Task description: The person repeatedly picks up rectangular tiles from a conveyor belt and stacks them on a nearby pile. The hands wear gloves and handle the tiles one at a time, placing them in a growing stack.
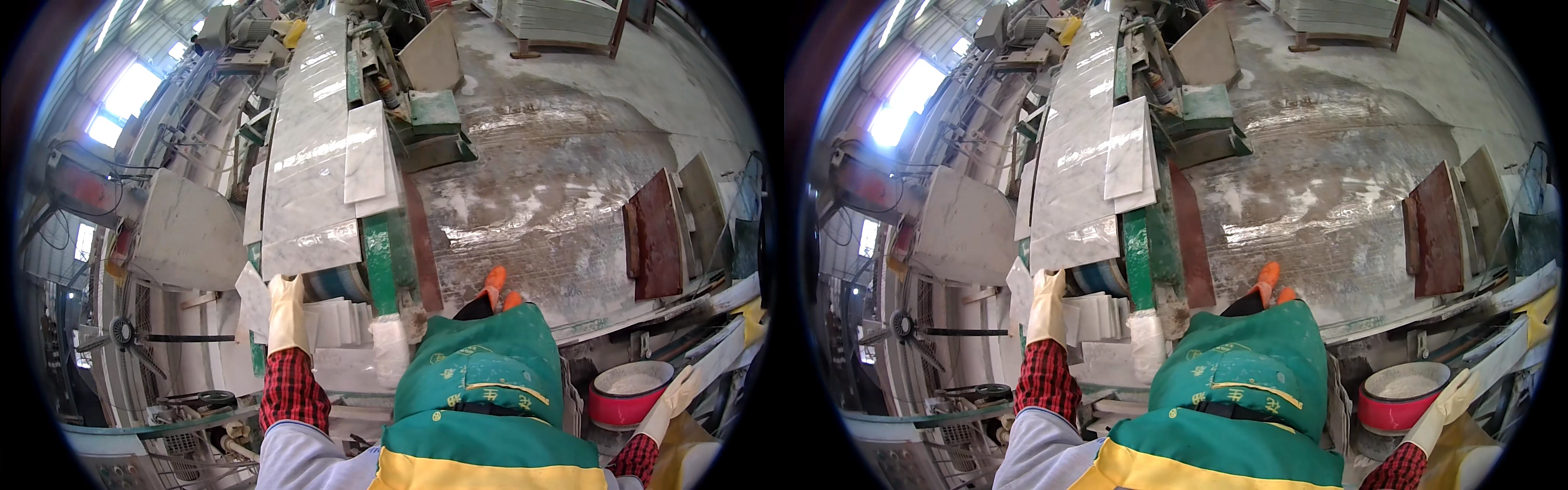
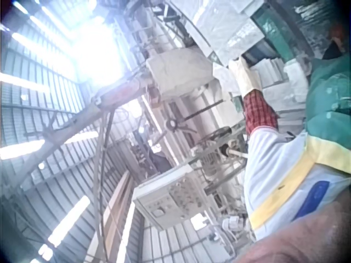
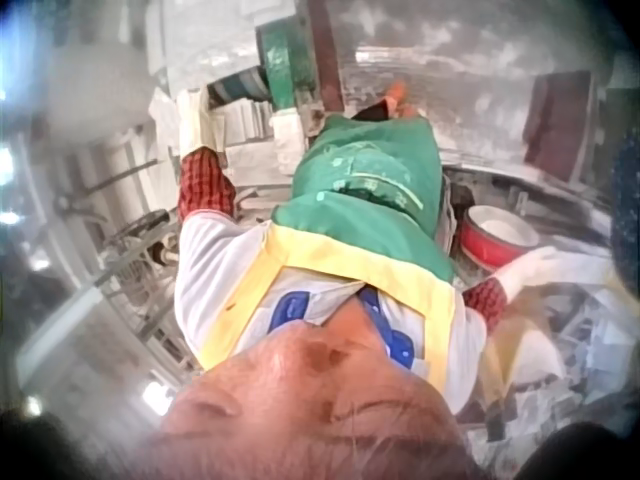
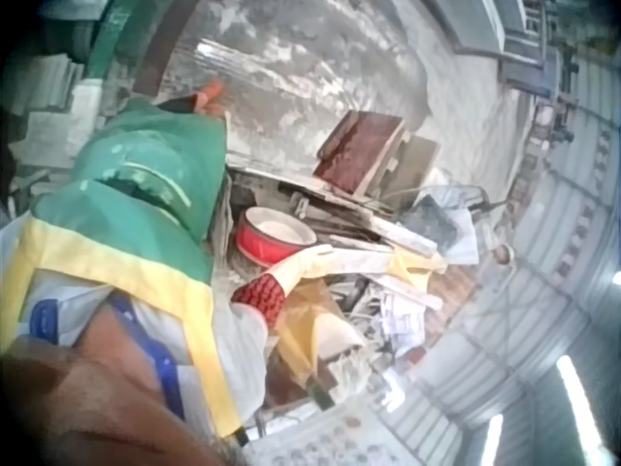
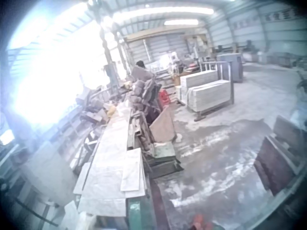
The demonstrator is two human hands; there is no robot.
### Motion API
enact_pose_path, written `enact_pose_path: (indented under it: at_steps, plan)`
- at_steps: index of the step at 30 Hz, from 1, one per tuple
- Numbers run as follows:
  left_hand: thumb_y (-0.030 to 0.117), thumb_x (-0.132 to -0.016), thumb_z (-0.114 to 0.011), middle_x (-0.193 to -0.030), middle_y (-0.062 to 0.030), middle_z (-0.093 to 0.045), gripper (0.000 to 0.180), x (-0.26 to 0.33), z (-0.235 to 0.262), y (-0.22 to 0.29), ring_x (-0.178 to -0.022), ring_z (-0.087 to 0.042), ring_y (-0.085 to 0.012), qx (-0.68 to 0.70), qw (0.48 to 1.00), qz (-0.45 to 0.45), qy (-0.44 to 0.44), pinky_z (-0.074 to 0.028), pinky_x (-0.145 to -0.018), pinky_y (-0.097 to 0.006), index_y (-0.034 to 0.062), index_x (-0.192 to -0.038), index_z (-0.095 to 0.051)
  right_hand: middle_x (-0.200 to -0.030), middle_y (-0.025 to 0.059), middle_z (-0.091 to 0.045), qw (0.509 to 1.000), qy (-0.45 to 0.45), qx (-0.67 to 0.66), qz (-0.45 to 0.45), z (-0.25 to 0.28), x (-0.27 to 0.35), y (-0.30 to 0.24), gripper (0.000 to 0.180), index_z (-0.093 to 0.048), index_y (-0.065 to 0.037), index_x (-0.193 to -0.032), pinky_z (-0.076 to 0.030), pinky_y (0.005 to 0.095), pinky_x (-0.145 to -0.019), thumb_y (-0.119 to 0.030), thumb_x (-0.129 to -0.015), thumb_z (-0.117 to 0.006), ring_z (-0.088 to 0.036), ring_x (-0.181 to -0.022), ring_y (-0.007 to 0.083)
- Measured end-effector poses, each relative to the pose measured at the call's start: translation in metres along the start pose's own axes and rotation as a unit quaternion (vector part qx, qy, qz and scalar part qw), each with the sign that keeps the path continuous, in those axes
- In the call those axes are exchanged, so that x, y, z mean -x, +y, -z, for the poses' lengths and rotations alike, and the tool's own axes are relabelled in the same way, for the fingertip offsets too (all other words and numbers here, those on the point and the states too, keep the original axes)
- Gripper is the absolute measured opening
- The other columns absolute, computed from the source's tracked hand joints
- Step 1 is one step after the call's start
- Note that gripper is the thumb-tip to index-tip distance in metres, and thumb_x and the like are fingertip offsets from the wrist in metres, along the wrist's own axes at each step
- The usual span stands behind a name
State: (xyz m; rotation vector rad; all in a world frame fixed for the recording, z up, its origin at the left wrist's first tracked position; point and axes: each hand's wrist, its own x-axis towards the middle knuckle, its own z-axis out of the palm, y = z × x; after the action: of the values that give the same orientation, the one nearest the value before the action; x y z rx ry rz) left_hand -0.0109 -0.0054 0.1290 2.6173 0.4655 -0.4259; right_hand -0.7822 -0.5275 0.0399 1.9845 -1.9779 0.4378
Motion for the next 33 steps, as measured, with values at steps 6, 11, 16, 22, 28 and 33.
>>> enact_pose_path:
  at_steps: [6, 11, 16, 22, 28, 33]
  plan:
    - [0.007, -0.081, -0.070, -0.153, -0.0173, -0.040, 0.076, 0.019, -0.024, 0.015, -0.142, -0.040, -0.0297, -0.314, 0.845, -0.398, 0.167, -0.035, -0.116, -0.038, 0.0050, -0.149, -0.035, -0.141, 0.0208, -0.054, 1.000, -0.014, 0.020, -0.017, 0.024, 0.008, -0.030, 0.060, -0.053, 0.001, -0.139, -0.037, 0.0421, -0.112, -0.044, -0.099, -0.055, -0.049, -0.132, 0.0357]
    - [0.002, -0.079, -0.070, -0.161, -0.0107, -0.030, 0.088, 0.018, -0.035, 0.056, -0.147, -0.032, -0.0288, -0.401, 0.832, -0.372, 0.090, -0.032, -0.118, -0.036, 0.0101, -0.155, -0.027, -0.140, 0.0217, -0.054, 0.999, -0.005, 0.030, -0.012, 0.023, 0.014, -0.031, 0.062, -0.052, 0.001, -0.139, -0.038, 0.0435, -0.112, -0.044, -0.097, -0.059, -0.049, -0.131, 0.0367]
    - [-0.001, -0.074, -0.073, -0.164, -0.0113, -0.024, 0.100, 0.011, -0.037, 0.070, -0.149, -0.028, -0.0319, -0.385, 0.864, -0.325, 0.020, -0.032, -0.120, -0.039, 0.0125, -0.157, -0.021, -0.138, 0.0219, -0.056, 1.000, 0.021, 0.014, -0.009, 0.027, 0.022, -0.044, 0.060, -0.054, 0.001, -0.137, -0.038, 0.0440, -0.111, -0.042, -0.096, -0.061, -0.051, -0.129, 0.0370]
    - [-0.005, -0.069, -0.074, -0.164, -0.0142, -0.021, 0.106, -0.015, -0.049, 0.059, -0.150, -0.025, -0.0343, -0.335, 0.879, -0.339, 0.013, -0.029, -0.122, -0.040, 0.0129, -0.158, -0.020, -0.138, 0.0225, -0.055, 0.998, 0.047, 0.034, 0.005, 0.026, 0.030, -0.039, 0.057, -0.054, -0.002, -0.138, -0.039, 0.0460, -0.110, -0.039, -0.095, -0.062, -0.051, -0.129, 0.0377]
    - [-0.009, -0.065, -0.066, -0.159, -0.0208, -0.030, 0.094, -0.035, -0.049, 0.046, -0.148, -0.028, -0.0375, -0.248, 0.875, -0.415, 0.009, -0.027, -0.122, -0.041, 0.0081, -0.152, -0.033, -0.138, 0.0234, -0.055, 0.997, 0.062, 0.047, -0.008, 0.036, 0.043, -0.055, 0.057, -0.054, -0.004, -0.137, -0.039, 0.0475, -0.109, -0.039, -0.093, -0.064, -0.050, -0.129, 0.0390]
    - [-0.008, -0.079, -0.043, -0.153, -0.0216, -0.041, 0.067, -0.050, -0.058, 0.007, -0.143, -0.036, -0.0398, -0.107, 0.880, -0.454, 0.091, -0.028, -0.119, -0.044, 0.0080, -0.144, -0.046, -0.138, 0.0239, -0.055, 0.997, -0.030, -0.013, -0.065, 0.057, 0.028, -0.062, 0.064, -0.052, -0.001, -0.139, -0.038, 0.0457, -0.111, -0.045, -0.094, -0.062, -0.050, -0.129, 0.0401]
